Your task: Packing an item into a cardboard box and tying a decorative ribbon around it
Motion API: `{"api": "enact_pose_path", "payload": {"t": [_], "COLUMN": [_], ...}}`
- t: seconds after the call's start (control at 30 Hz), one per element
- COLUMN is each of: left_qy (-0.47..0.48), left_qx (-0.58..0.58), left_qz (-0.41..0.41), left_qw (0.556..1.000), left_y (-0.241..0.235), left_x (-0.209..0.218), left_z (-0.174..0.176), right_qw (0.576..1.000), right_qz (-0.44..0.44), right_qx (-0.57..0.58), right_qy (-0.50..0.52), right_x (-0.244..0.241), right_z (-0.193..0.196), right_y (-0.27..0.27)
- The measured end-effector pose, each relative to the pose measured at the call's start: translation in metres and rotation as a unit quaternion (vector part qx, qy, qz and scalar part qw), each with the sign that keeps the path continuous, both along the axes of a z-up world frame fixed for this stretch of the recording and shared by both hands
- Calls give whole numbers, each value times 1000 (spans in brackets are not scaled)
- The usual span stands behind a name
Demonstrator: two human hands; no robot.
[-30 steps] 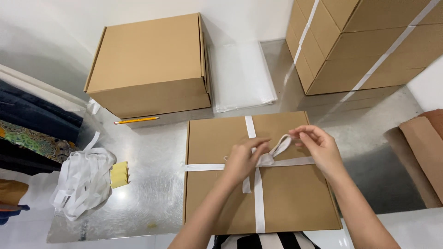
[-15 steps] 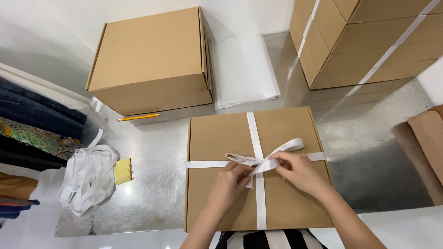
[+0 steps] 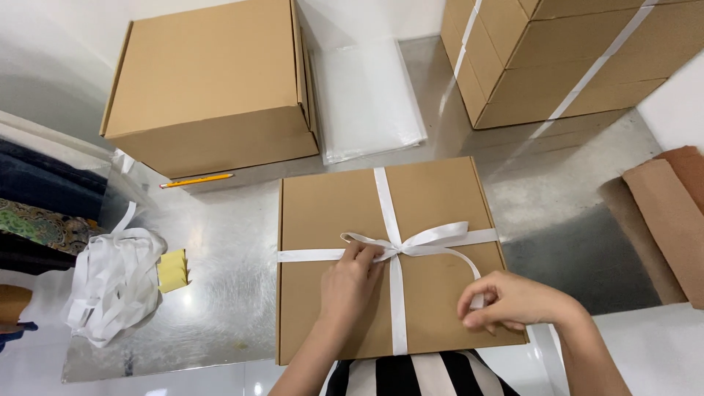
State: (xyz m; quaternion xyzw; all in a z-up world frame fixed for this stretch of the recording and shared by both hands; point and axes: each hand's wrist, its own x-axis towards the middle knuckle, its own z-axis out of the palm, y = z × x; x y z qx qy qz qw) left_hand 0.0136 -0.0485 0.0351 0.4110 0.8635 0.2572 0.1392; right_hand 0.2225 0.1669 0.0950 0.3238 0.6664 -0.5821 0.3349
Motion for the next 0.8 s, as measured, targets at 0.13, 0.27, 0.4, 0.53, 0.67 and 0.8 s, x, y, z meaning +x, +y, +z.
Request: {"api": "enact_pose_path", "payload": {"t": [0.13,0.27,0.4,0.53,0.67,0.8], "left_qy": [65,-86,-117,-105,-153,-167], "left_qx": [16,-93,-36,-56,-46,0], "left_qz": [17,-35,49,132,168,247], "left_qw": [998,991,991,984,973,955], "left_y": [-2,-12,-37,-67,-106,-152], "left_x": [-2,-7,-33,-52,-64,-86], "left_z": [5,45,42,35,52,43], "right_qw": [999,985,904,892,906,920], "right_qz": [-26,-139,-286,-279,-216,-171], "right_qx": [-33,45,90,91,60,59], "right_qy": [12,90,303,343,359,348], "right_x": [0,-11,-39,-100,-166,-228], "right_z": [19,21,-40,-36,-29,-12], "right_y": [8,9,20,-9,-58,-114]}}
